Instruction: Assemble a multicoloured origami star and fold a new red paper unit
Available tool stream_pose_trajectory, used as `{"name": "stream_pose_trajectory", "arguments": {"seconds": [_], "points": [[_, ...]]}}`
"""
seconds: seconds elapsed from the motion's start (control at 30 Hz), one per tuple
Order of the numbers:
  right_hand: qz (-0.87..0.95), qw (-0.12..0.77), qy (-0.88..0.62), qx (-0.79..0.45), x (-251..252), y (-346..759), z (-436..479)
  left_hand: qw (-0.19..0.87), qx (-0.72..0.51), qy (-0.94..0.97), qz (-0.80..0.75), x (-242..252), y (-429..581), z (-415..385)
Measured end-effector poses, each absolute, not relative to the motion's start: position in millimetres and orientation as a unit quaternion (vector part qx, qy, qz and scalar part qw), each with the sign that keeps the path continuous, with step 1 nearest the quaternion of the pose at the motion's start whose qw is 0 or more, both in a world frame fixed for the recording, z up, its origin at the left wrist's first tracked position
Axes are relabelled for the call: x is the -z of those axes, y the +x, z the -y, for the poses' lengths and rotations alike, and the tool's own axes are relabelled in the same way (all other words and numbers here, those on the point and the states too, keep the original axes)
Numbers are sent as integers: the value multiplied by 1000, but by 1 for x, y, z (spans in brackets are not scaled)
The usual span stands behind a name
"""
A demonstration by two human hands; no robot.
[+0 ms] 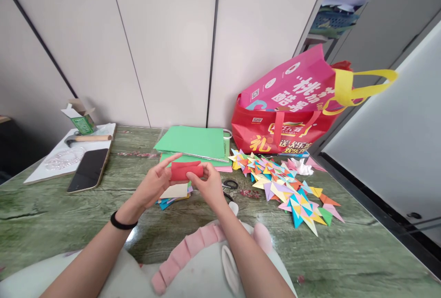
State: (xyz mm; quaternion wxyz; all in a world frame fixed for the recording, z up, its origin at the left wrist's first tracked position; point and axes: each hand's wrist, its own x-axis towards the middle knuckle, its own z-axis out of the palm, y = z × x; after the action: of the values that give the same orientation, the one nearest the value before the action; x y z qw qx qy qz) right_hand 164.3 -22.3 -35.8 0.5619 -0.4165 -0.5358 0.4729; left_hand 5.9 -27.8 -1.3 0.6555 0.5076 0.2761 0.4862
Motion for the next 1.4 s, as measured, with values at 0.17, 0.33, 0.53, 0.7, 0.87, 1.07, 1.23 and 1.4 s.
{"name": "stream_pose_trajectory", "arguments": {"seconds": [0.17,0.33,0.53,0.7,0.87,1.07,1.23,1.4], "points": [[528,546,-410,-504,29,163,27,618,-480,524,-337,2,6,28],[557,536,-404,-489,31,162,28,592,-488,520,-376,3,7,28],[591,539,-422,-426,33,163,28,589,-498,509,-381,6,8,26],[595,532,-422,-430,33,163,28,574,-506,506,-398,8,8,25],[593,531,-430,-425,34,164,27,552,-506,518,-414,8,8,24],[636,530,-431,-358,28,165,28,565,-498,524,-397,9,8,25],[636,540,-439,-334,29,165,27,559,-486,540,-400,9,8,25],[634,540,-448,-326,30,166,27,553,-488,540,-406,7,8,26]]}}
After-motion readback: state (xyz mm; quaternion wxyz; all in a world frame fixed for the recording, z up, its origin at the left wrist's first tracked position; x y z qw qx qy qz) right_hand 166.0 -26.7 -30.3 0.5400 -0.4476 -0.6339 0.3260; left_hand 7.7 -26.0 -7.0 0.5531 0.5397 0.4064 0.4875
